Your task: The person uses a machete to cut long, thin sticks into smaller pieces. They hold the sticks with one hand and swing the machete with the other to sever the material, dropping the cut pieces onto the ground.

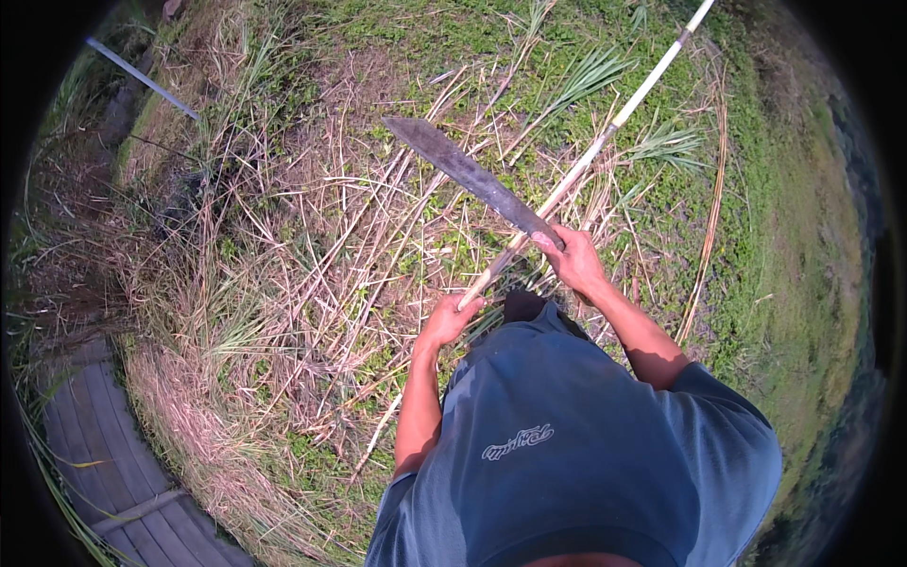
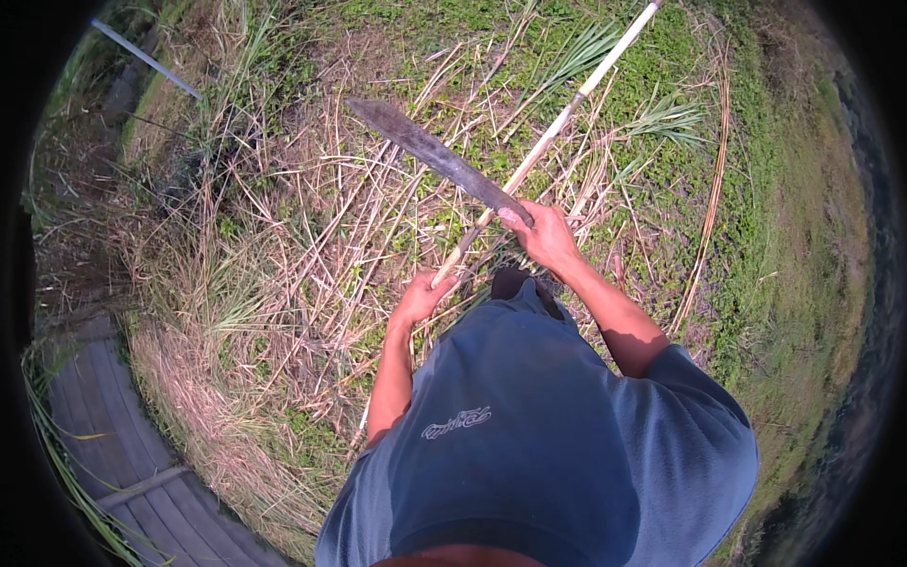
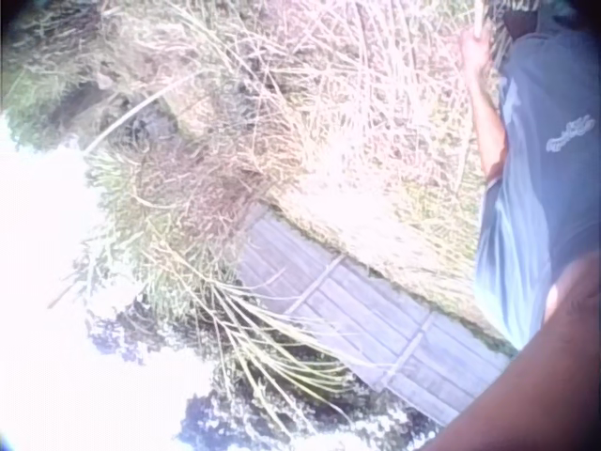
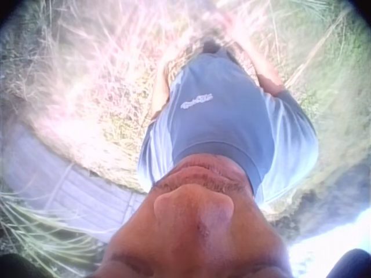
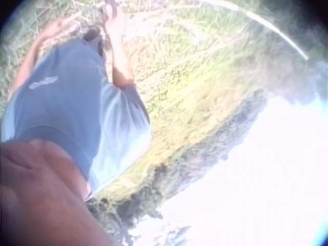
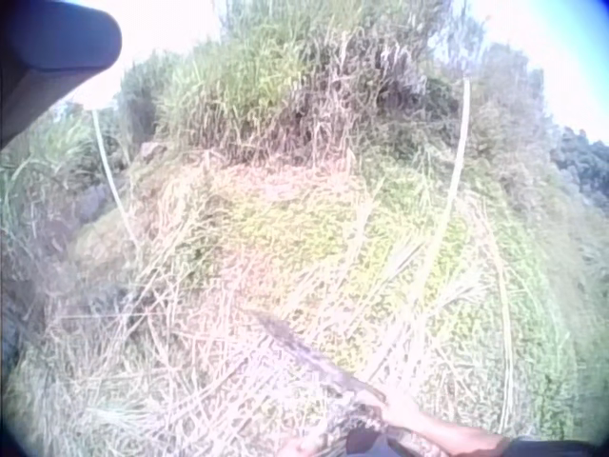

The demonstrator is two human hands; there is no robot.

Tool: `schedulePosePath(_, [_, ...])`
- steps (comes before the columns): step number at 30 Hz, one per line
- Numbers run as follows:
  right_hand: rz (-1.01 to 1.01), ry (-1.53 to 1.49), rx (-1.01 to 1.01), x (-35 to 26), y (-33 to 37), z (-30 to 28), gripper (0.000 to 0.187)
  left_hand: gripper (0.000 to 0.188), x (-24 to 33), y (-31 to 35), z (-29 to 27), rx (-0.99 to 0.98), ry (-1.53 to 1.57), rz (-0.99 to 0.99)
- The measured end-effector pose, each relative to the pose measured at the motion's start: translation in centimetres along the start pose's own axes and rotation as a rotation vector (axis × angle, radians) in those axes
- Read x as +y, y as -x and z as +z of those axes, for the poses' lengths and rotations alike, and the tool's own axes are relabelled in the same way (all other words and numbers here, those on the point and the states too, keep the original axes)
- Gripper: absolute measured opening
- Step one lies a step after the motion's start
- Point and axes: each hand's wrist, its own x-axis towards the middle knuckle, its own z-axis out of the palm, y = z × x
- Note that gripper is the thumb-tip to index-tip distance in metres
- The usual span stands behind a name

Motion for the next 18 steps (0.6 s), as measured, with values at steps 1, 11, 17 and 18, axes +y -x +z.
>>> schedulePosePath(1, [0.049, 0.022, 0.097, -0.1, -0.7, -1.7, 0.046, 0.047, -0.1, -0.2, -0.1, -0.004, -0.009, -0.014])
schedulePosePath(11, [-0.075, 0.035, 0.577, 1.8, -4.9, -11.9, 0.043, 0.047, 0.8, -0.4, -0.5, -0.099, 0.049, -0.089])
schedulePosePath(17, [-0.057, -0.118, 0.589, 2.7, -3.3, -10.2, 0.039, 0.043, 0.8, -0.1, -0.8, -0.089, 0.085, -0.079])
schedulePosePath(18, [-0.049, -0.146, 0.588, 3.3, -3.3, -10.0, 0.042, 0.042, 0.8, -0.2, -0.9, -0.069, 0.069, -0.078])
